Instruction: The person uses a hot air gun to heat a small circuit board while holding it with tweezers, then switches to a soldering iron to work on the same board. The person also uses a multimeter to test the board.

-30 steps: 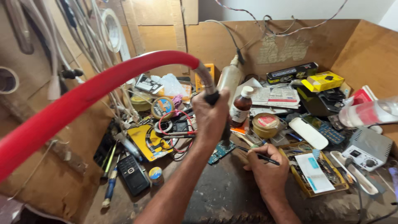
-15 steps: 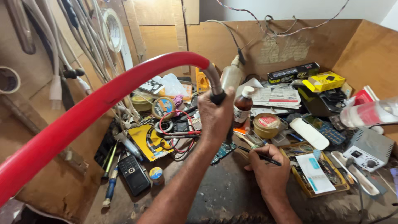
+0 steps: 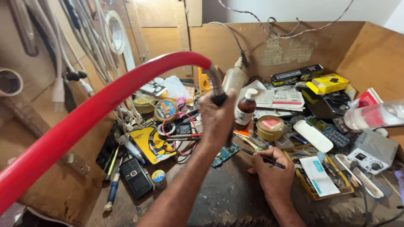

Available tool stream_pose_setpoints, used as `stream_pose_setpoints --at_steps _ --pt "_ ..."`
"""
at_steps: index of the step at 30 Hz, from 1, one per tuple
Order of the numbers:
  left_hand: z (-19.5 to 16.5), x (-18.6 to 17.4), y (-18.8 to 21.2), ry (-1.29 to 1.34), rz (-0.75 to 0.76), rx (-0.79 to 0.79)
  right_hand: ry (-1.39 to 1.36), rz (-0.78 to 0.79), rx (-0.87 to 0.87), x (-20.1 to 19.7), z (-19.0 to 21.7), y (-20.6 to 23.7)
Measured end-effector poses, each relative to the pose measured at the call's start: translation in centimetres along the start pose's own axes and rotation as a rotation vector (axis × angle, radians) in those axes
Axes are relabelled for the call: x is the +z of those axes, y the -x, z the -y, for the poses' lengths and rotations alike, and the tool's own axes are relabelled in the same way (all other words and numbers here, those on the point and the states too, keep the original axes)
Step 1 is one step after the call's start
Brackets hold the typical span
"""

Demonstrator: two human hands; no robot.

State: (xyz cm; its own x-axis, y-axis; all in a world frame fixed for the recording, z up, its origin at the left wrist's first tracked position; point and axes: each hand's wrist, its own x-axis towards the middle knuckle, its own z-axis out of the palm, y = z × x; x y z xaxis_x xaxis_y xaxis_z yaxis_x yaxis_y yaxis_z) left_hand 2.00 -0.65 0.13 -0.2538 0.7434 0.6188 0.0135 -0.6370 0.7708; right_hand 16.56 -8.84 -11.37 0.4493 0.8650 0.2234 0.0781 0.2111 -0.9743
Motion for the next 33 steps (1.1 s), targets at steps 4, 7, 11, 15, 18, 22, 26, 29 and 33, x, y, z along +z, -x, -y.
stream_pose_setpoints --at_steps 4,7,11,15,18,22,26,29,33 --pt "0.0 -1.1 0.2 0.215 0.045 -0.277 -0.007 0.018 -0.002 0.0 -0.1 0.0" --pt "0.2 -0.4 0.6 0.21 0.038 -0.185 -0.018 0.038 -0.015 0.1 -0.2 -0.1" --pt "0.6 0.4 0.2 0.079 0.024 -0.014 0.037 0.02 -0.039 0.0 -0.2 -0.1" --pt "0.7 -0.5 0.1 0.215 0.054 -0.264 -0.071 0.014 -0.003 0.2 -0.2 -0.1" --pt "0.7 -0.5 0.6 0.228 0.057 -0.207 0.004 0.017 0.016 0.2 -0.1 0.0" --pt "0.6 0.4 0.5 0.136 0.043 -0.113 0.001 0.033 -0.04 0.1 -0.1 0.0" --pt "0.5 -0.6 -0.2 0.175 0.031 -0.198 0.0 0.023 0.003 0.0 -0.3 -0.1" --pt "0.2 -1.2 0.0 0.164 0.047 -0.247 -0.036 0.023 -0.003 0.1 -0.5 -0.2" --pt "-0.2 -0.3 0.7 0.138 0.044 -0.149 -0.02 0.043 -0.018 0.0 -0.5 -0.1"
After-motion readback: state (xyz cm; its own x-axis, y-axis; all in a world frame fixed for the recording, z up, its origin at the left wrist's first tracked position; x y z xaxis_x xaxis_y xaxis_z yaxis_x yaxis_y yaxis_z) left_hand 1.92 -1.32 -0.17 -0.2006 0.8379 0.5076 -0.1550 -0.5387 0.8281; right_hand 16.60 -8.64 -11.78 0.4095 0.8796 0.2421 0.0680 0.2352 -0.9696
